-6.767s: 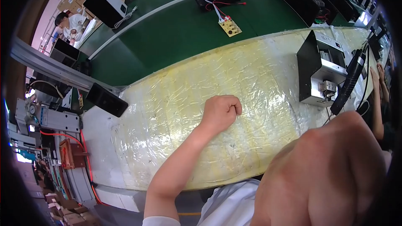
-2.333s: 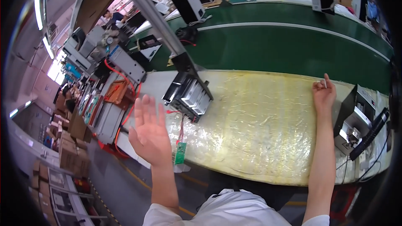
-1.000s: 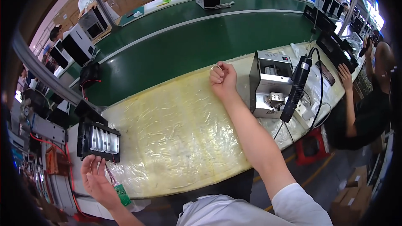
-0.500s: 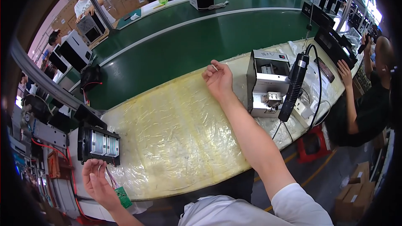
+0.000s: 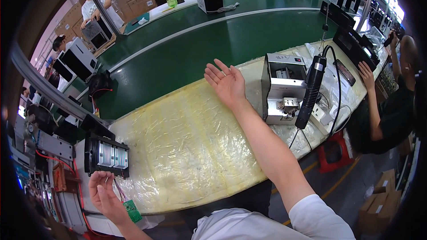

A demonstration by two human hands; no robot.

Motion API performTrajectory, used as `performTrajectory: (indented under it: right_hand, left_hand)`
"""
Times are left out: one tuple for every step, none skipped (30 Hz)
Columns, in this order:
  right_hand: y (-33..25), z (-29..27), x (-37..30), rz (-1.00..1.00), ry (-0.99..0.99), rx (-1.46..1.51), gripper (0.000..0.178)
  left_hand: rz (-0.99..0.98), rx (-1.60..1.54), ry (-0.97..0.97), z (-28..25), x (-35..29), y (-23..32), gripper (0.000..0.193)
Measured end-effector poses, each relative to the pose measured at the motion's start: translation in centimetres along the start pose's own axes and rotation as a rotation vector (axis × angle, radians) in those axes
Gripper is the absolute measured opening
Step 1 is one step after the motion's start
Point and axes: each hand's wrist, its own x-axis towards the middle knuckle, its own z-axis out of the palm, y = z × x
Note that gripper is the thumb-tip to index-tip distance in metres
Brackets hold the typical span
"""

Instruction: Assembling electronic heatsinks and circuit boards into plastic housings on a production line.

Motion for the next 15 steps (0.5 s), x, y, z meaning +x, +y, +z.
performTrajectory:
  right_hand:
    - [0.0,0.0,0.0,0.000,0.000,0.003,0.052]
    - [0.0,-0.1,0.0,-0.001,0.000,0.007,0.052]
    - [-0.1,-0.1,0.0,-0.001,0.000,0.008,0.052]
    - [-0.1,-0.1,0.0,-0.002,0.005,0.008,0.052]
    - [-0.2,0.0,0.0,-0.003,0.009,0.008,0.052]
    - [-0.2,0.0,0.0,-0.003,0.010,0.009,0.052]
    - [-0.2,0.0,-0.1,-0.001,0.011,0.009,0.052]
    - [-0.3,0.0,-0.1,0.000,0.012,0.009,0.051]
    - [-0.4,0.0,-0.1,-0.001,0.013,0.008,0.051]
    - [-0.3,0.0,0.0,0.002,0.008,0.012,0.051]
    - [-0.3,-0.1,0.0,0.006,0.004,0.015,0.051]
    - [-0.3,-0.3,0.0,0.010,0.004,0.015,0.051]
    - [-0.2,-0.2,0.0,0.012,0.003,0.022,0.051]
    - [-0.3,-0.3,0.0,0.009,0.004,0.027,0.051]
    - [-0.4,-0.3,0.0,0.010,0.001,0.029,0.051]
  left_hand:
    - [0.000,0.001,0.002,0.1,0.0,0.1,0.037]
    - [0.000,0.001,0.001,0.2,0.0,0.2,0.037]
    - [0.009,0.013,0.005,0.3,0.1,0.4,0.037]
    - [0.017,0.025,0.009,0.4,0.1,0.5,0.036]
    - [0.017,0.027,0.009,0.1,0.1,0.6,0.036]
    - [0.073,0.080,0.011,-0.4,0.2,0.6,0.034]
    - [0.128,0.134,0.013,-0.7,0.4,0.7,0.031]
    - [0.127,0.134,0.013,-1.1,0.7,0.9,0.031]
    - [0.195,0.337,0.060,-1.4,1.0,1.2,0.030]
    - [0.265,0.542,0.109,-1.9,1.4,1.8,0.029]
    - [0.303,0.661,0.076,-2.2,2.1,2.3,0.030]
    - [0.302,0.664,0.078,-2.1,3.0,2.6,0.030]
    - [0.301,0.883,0.075,-1.6,4.1,3.2,0.031]
    - [0.297,1.097,0.067,-1.4,5.0,3.3,0.032]
    - [0.309,1.216,0.004,-2.5,6.1,2.9,0.037]
